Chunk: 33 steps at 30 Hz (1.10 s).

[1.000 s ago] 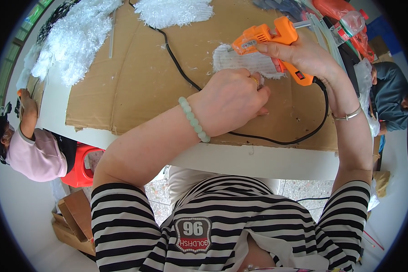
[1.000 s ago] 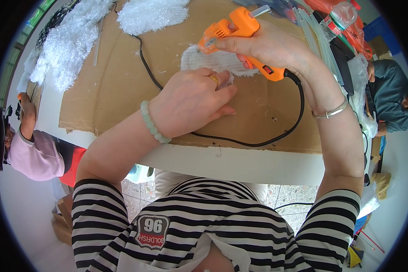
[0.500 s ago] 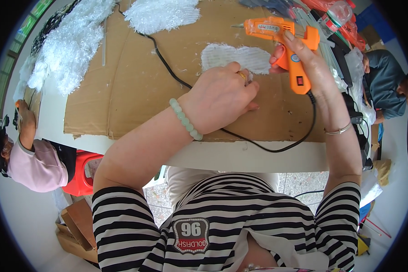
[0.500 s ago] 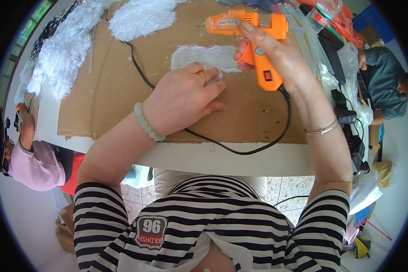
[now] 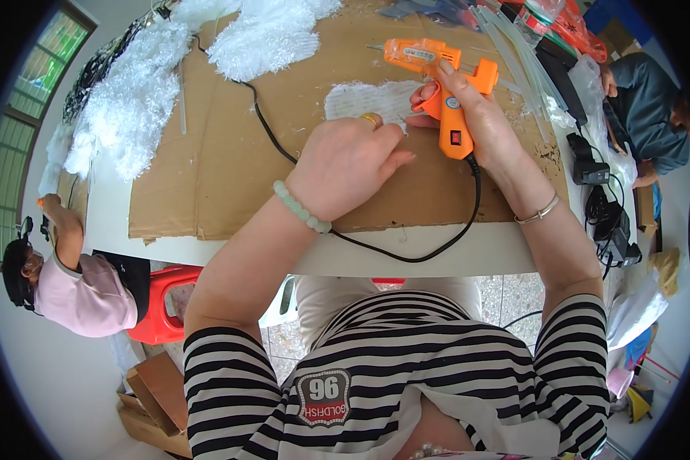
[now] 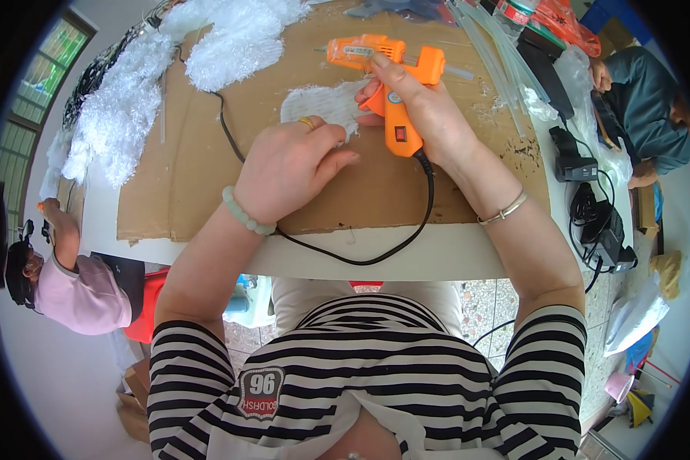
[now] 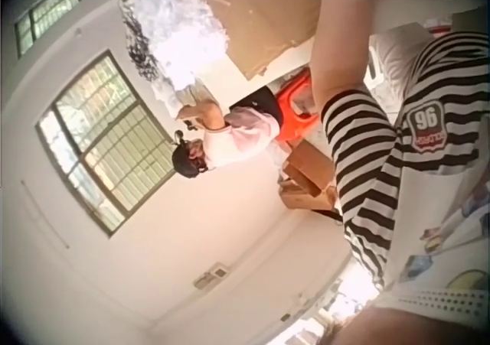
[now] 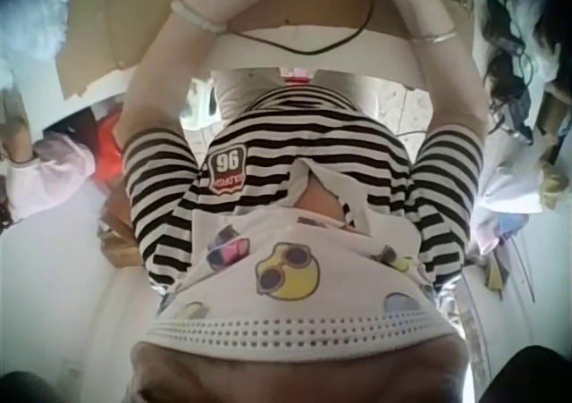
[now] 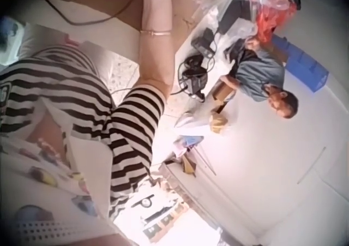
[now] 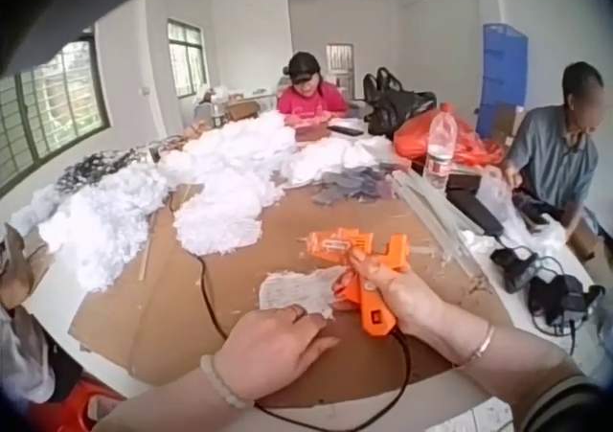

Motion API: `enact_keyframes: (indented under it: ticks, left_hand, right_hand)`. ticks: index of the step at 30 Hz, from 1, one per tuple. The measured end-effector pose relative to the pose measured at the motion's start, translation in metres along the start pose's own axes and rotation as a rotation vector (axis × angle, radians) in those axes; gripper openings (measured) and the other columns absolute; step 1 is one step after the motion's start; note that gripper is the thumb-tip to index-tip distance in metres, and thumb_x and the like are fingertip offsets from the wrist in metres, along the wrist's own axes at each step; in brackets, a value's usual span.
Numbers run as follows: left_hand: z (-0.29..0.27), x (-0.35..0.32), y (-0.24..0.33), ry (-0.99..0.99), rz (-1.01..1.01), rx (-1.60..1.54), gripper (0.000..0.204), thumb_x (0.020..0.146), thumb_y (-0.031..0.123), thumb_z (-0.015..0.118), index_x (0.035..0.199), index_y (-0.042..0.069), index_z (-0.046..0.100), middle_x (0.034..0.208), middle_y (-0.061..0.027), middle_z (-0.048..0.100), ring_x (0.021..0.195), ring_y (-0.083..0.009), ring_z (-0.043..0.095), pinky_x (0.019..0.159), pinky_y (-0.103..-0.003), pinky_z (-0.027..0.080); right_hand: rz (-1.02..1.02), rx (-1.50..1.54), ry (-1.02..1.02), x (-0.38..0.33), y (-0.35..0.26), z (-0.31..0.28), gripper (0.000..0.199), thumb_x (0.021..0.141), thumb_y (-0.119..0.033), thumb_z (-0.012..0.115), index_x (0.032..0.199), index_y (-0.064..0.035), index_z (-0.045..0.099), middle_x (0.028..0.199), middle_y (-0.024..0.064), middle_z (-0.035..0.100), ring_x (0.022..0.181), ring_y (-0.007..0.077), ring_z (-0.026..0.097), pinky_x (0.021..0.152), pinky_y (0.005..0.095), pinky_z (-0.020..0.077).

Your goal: Applying hot glue to pieces of white cotton and attaching them to a surface.

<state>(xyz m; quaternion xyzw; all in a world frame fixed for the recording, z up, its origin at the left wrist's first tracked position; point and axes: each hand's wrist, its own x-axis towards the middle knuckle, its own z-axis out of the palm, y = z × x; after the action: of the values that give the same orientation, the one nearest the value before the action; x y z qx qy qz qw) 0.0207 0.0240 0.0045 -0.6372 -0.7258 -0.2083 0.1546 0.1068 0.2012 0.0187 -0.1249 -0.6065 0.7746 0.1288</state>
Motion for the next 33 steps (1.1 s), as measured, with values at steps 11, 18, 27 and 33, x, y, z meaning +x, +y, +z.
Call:
enact_keyframes:
  ticks: [11, 18, 27, 33]
  left_hand:
    - [0.002, 0.006, -0.007, 0.145, -0.241, -0.325, 0.028, 0.078, 0.031, 0.067, 0.088, 0.005, 0.063, 0.064, -0.0089, 0.059, 0.057, -0.0275, 0.059, 0.052, -0.038, 0.046]
    - [-0.001, 0.004, -0.007, 0.063, -0.153, -0.259, 0.025, 0.078, 0.027, 0.067, 0.089, 0.006, 0.063, 0.067, -0.0090, 0.060, 0.059, -0.0280, 0.058, 0.053, -0.038, 0.046]
    - [0.001, 0.001, -0.015, 0.150, -0.055, -0.218, 0.018, 0.076, 0.023, 0.067, 0.082, 0.006, 0.063, 0.065, -0.0093, 0.059, 0.063, -0.0288, 0.057, 0.056, -0.039, 0.047]
    - [-0.011, 0.006, -0.028, 0.302, -0.197, -0.392, 0.010, 0.081, 0.013, 0.063, 0.086, 0.004, 0.065, 0.071, -0.0089, 0.065, 0.064, -0.0232, 0.059, 0.058, -0.032, 0.047]
  right_hand:
    - [-0.288, -0.098, -0.048, -0.006, 0.010, 0.023, 0.046, 0.094, -0.044, 0.047, 0.113, -0.0028, 0.056, 0.104, 0.0078, 0.060, 0.099, 0.0146, 0.054, 0.082, 0.0304, 0.0475]
    - [-0.335, -0.221, -0.010, -0.004, 0.008, 0.016, 0.051, 0.093, -0.046, 0.049, 0.114, -0.0012, 0.056, 0.104, 0.0078, 0.061, 0.095, 0.0145, 0.057, 0.078, 0.0301, 0.0490]
    - [-0.231, -0.034, 0.203, 0.006, -0.005, -0.007, 0.051, 0.093, -0.048, 0.044, 0.111, -0.0020, 0.056, 0.095, 0.0087, 0.062, 0.082, 0.0177, 0.062, 0.067, 0.0333, 0.0545]
    - [-0.182, 0.115, 0.252, 0.006, 0.000, -0.008, 0.047, 0.093, -0.046, 0.047, 0.110, -0.0026, 0.056, 0.098, 0.0085, 0.060, 0.086, 0.0176, 0.060, 0.073, 0.0381, 0.0560]
